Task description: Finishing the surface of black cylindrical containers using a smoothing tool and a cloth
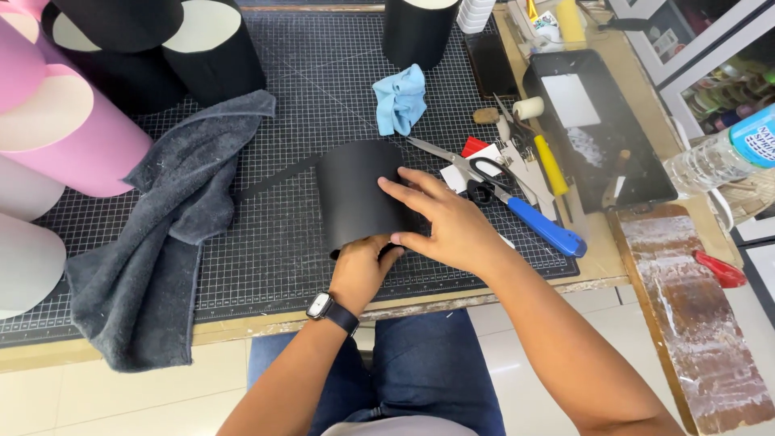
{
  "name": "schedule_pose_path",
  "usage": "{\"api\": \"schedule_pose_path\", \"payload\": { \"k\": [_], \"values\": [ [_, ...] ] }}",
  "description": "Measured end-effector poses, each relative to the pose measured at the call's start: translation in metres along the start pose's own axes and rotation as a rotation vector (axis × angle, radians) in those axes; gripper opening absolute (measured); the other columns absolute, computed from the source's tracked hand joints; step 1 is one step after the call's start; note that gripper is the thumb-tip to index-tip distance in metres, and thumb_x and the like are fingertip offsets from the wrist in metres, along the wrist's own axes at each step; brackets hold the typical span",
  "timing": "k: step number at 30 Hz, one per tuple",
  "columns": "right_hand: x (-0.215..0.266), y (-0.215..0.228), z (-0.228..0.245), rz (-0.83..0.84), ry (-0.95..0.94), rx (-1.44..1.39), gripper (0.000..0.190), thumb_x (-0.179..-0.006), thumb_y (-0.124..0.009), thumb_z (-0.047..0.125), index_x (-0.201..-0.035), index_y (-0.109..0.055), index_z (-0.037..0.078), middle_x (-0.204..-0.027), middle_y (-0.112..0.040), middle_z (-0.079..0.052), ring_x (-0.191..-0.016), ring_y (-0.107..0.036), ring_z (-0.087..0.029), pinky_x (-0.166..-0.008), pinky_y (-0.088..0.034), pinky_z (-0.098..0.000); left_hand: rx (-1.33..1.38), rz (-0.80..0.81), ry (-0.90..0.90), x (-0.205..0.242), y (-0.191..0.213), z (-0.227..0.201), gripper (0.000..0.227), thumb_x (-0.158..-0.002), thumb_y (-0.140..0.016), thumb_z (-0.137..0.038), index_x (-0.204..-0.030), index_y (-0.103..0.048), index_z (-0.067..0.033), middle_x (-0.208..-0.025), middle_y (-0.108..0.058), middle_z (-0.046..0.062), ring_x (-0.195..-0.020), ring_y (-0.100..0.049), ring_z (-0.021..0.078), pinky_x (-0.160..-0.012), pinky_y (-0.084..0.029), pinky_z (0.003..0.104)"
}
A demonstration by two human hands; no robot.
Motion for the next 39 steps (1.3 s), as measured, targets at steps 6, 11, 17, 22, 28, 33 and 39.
{"api": "schedule_pose_path", "payload": {
  "k": [6,11,17,22,28,33,39],
  "values": [
    [0.000,0.002,0.003,-0.006,0.030,-0.033,0.071,-0.085,-0.080,0.028,-0.151,-0.053,0.022,-0.151,-0.049,-0.022,-0.130,-0.057,-0.044,-0.093,-0.060,-0.0520,-0.037,-0.062,-0.019,0.003,0.006,-0.008,0.037,-0.088,-0.080,-0.035,-0.111,-0.070,-0.0080,-0.080,-0.073,0.017,-0.080,-0.073,0.0385,-0.076,-0.057,0.047],
    [0.007,-0.002,-0.001,-0.014,0.002,-0.054,0.070,-0.086,-0.080,0.030,-0.150,-0.054,0.023,-0.152,-0.048,-0.020,-0.132,-0.056,-0.043,-0.093,-0.060,-0.0507,-0.024,-0.118,-0.025,0.005,-0.010,0.004,0.029,-0.090,-0.078,-0.037,-0.108,-0.072,-0.0151,-0.079,-0.073,0.009,-0.080,-0.073,0.0319,-0.077,-0.058,0.041],
    [0.014,-0.008,-0.001,-0.098,-0.015,-0.238,0.068,-0.086,-0.082,0.030,-0.148,-0.056,0.022,-0.148,-0.052,-0.018,-0.129,-0.059,-0.042,-0.091,-0.061,-0.0484,0.115,-0.141,-0.018,0.007,0.014,-0.016,0.025,-0.089,-0.080,-0.028,-0.106,-0.074,-0.0105,-0.083,-0.074,0.012,-0.084,-0.072,0.0336,-0.077,-0.059,0.041],
    [0.041,-0.049,-0.029,-0.463,-0.016,-0.437,0.033,-0.091,-0.079,0.015,-0.124,-0.076,0.014,-0.116,-0.072,-0.006,-0.102,-0.074,-0.022,-0.076,-0.065,-0.0301,0.332,-0.176,0.012,0.012,0.039,-0.028,0.022,-0.088,-0.084,-0.021,-0.103,-0.077,-0.0077,-0.086,-0.076,0.011,-0.085,-0.073,0.0316,-0.080,-0.059,0.038],
    [0.088,-0.088,-0.020,-0.374,-0.167,-0.672,0.016,-0.088,-0.076,0.003,-0.103,-0.081,0.007,-0.089,-0.079,-0.008,-0.074,-0.078,-0.019,-0.062,-0.066,-0.0275,0.709,-0.183,0.025,0.033,0.058,-0.046,0.042,-0.067,-0.097,-0.024,-0.105,-0.081,-0.0137,-0.085,-0.078,0.004,-0.084,-0.073,0.0201,-0.083,-0.060,0.033],
    [0.100,-0.063,0.008,-0.308,-0.058,-0.956,0.019,-0.091,-0.066,-0.005,-0.107,-0.075,-0.010,-0.089,-0.077,-0.014,-0.083,-0.080,-0.019,-0.075,-0.069,-0.0344,0.862,-0.223,-0.215,0.036,0.081,-0.065,0.033,-0.068,-0.093,-0.020,-0.097,-0.083,-0.0065,-0.087,-0.079,0.008,-0.081,-0.075,0.0250,-0.078,-0.059,0.033],
    [0.104,-0.023,0.026,-0.270,0.107,-0.464,0.016,-0.092,-0.068,0.007,-0.106,-0.075,0.006,-0.099,-0.078,-0.008,-0.084,-0.076,-0.016,-0.076,-0.063,-0.0237,0.584,-0.171,-0.502,0.034,0.104,-0.082,0.030,-0.082,-0.085,-0.023,-0.108,-0.074,-0.0106,-0.099,-0.075,0.003,-0.087,-0.070,0.0198,-0.082,-0.057,0.030]
  ]
}}
Point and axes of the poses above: each hand's wrist, its own x-axis away from the middle knuckle, its own y-axis out of the back of the hand, z = x × y, the point moved 2 cm from there along -x, towards the middle knuckle
